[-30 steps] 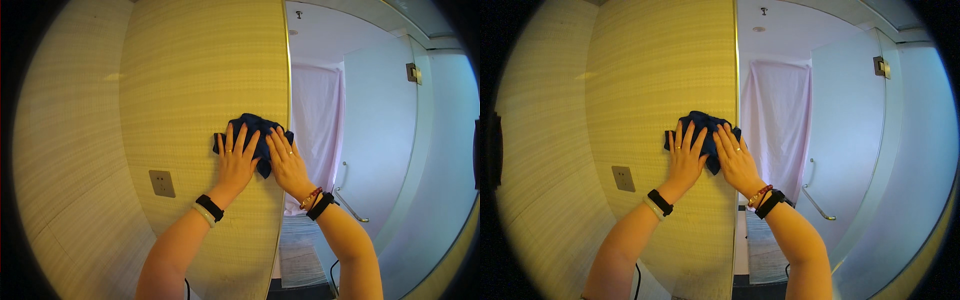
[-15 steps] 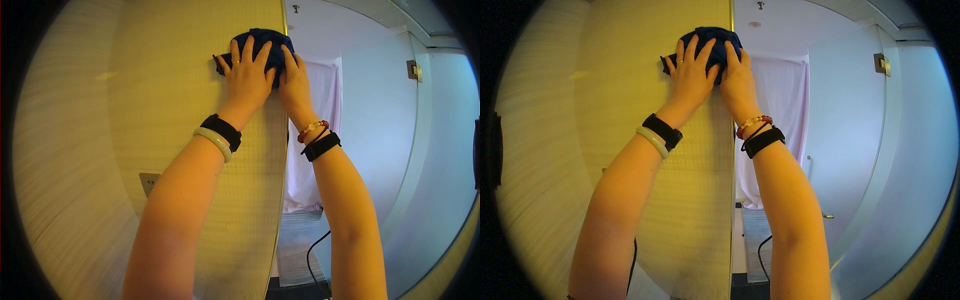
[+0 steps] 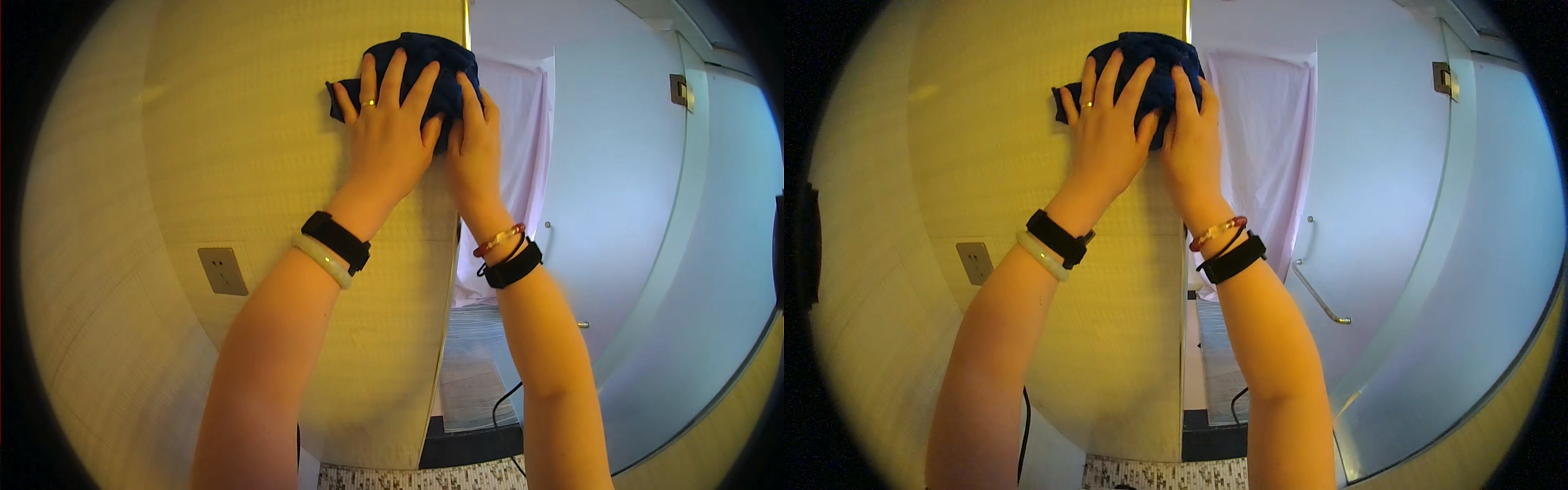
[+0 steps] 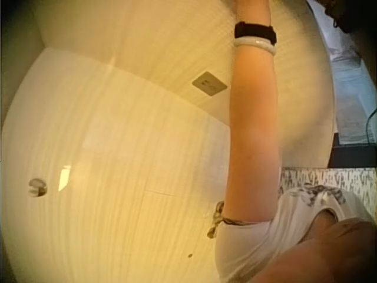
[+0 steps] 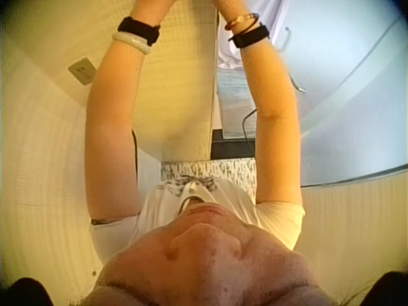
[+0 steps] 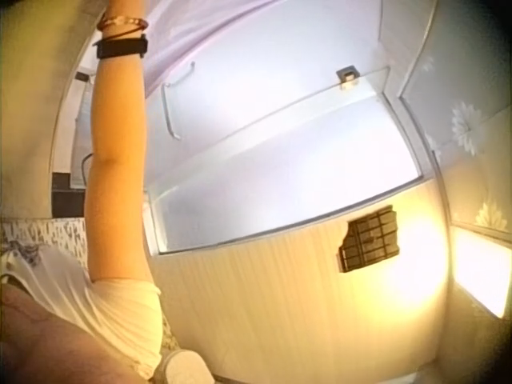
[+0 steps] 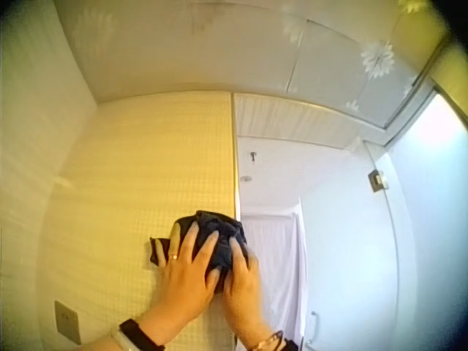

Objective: The recorder is using a blue cloth to wipe and clean a tiled bathroom wall.

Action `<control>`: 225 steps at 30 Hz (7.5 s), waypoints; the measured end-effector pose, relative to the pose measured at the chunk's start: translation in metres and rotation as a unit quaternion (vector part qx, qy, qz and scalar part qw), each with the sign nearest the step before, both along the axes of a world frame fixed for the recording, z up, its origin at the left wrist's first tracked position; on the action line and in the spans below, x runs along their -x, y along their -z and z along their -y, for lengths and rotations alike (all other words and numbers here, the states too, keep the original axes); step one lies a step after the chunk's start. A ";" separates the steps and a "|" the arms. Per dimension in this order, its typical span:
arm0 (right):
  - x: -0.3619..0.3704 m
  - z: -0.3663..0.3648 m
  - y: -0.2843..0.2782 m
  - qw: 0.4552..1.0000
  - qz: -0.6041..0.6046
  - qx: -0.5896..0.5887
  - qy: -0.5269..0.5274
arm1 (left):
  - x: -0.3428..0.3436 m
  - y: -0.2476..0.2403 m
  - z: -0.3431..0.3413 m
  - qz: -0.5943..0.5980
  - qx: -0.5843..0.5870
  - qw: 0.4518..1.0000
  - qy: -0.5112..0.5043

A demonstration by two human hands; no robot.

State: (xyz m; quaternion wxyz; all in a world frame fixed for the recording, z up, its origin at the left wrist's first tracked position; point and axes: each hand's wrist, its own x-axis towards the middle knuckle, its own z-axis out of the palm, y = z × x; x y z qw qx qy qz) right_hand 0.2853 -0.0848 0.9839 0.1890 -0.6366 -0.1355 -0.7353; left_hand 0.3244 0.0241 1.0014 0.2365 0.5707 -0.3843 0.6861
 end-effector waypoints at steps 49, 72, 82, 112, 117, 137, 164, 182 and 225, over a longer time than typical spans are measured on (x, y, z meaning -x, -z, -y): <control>-0.004 -0.040 0.022 0.948 -0.083 0.243 0.187 | -0.032 0.060 -0.052 -0.080 0.048 0.996 0.000; -0.001 -0.080 0.163 0.900 -0.253 0.324 0.146 | -0.042 0.229 -0.104 -0.209 0.003 0.977 -0.036; -0.012 -0.087 0.169 0.907 -0.248 0.318 0.125 | -0.038 0.231 -0.114 -0.249 -0.008 0.968 -0.012; -0.023 -0.136 0.037 0.933 -0.226 0.221 0.170 | -0.048 0.080 -0.142 -0.190 0.012 0.982 0.011; -0.013 -0.136 0.048 0.920 -0.288 0.210 0.163 | -0.037 0.081 -0.152 -0.240 -0.073 0.967 -0.036; -0.043 -0.199 -0.069 0.945 -0.229 0.207 0.105 | -0.054 -0.045 -0.211 -0.244 -0.001 0.967 -0.078; -0.187 -0.237 -0.022 0.910 -0.207 0.342 0.110 | -0.208 0.035 -0.273 -0.253 0.031 0.966 0.039; -0.218 -0.265 0.015 0.912 -0.186 0.341 0.130 | -0.245 0.086 -0.259 -0.202 0.128 0.968 0.076; -0.209 -0.244 0.122 0.956 -0.194 0.195 0.104 | -0.229 0.166 -0.232 -0.224 0.072 0.963 0.135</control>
